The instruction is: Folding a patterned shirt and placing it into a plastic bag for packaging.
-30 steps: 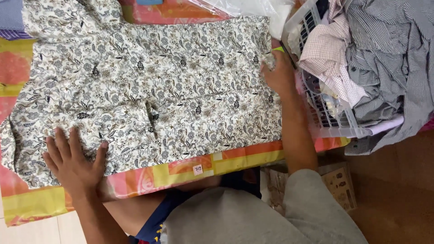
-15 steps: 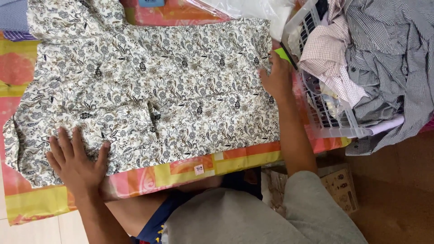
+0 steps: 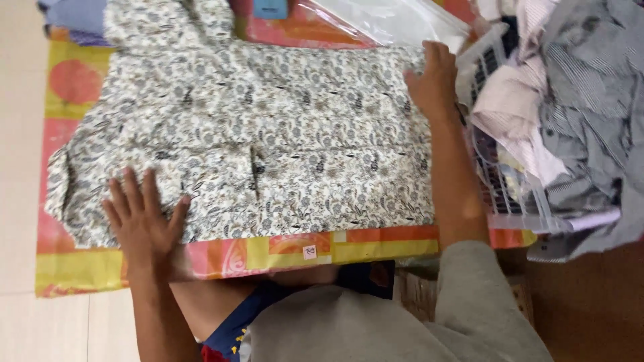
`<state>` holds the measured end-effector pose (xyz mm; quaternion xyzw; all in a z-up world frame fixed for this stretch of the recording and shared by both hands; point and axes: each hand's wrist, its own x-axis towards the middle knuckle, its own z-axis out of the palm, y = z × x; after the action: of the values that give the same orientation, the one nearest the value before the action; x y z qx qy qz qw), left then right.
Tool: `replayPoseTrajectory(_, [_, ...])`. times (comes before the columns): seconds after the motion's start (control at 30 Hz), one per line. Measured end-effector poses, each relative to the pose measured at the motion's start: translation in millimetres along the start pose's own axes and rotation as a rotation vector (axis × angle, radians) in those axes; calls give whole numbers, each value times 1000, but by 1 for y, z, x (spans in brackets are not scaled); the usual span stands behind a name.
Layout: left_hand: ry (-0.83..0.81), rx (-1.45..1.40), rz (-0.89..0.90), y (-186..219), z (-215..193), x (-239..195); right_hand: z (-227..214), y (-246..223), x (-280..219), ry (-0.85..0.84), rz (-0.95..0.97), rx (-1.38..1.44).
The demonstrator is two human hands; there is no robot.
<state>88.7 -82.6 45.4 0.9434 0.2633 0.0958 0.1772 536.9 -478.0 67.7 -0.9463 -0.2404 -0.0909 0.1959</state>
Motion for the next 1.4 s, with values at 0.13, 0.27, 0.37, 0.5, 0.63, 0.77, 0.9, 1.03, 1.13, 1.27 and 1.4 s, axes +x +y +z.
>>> replayPoseTrajectory(0.13, [-47, 29, -39, -27, 2, 17, 22, 20, 31, -157, -104, -116])
replayPoseTrajectory(0.27, [34, 148, 88, -43, -13, 59, 48, 49, 42, -113, -114, -260])
replayPoseTrajectory(0.37, [116, 63, 84, -40, -27, 119, 53, 63, 51, 18, -133, -335])
replayPoseTrajectory(0.5, [89, -255, -72, -43, -6, 212, 31, 63, 48, 58, -70, -172])
replayPoseTrajectory(0.63, [76, -495, -264, -46, 30, 283, 26, 70, 52, 85, -132, -209])
replayPoseTrajectory(0.77, [149, -318, -340, -50, 59, 319, 24, 75, 49, 63, -151, -219])
replayPoseTrajectory(0.9, [195, -444, -468, -54, 71, 340, 15, 60, 45, 7, -159, -185])
replayPoseTrajectory(1.03, [212, -442, -315, -105, 89, 360, 4, 53, 40, -12, -76, -33])
replayPoseTrajectory(1.13, [332, -43, 125, -140, 94, 366, 6, 72, 37, 131, -291, -16])
replayPoseTrajectory(1.27, [100, -290, 34, -110, 35, 329, -10, 64, 27, 164, -410, 24])
replayPoseTrajectory(1.4, [112, -525, -91, -98, -30, 254, -42, 48, -6, 174, -467, 123])
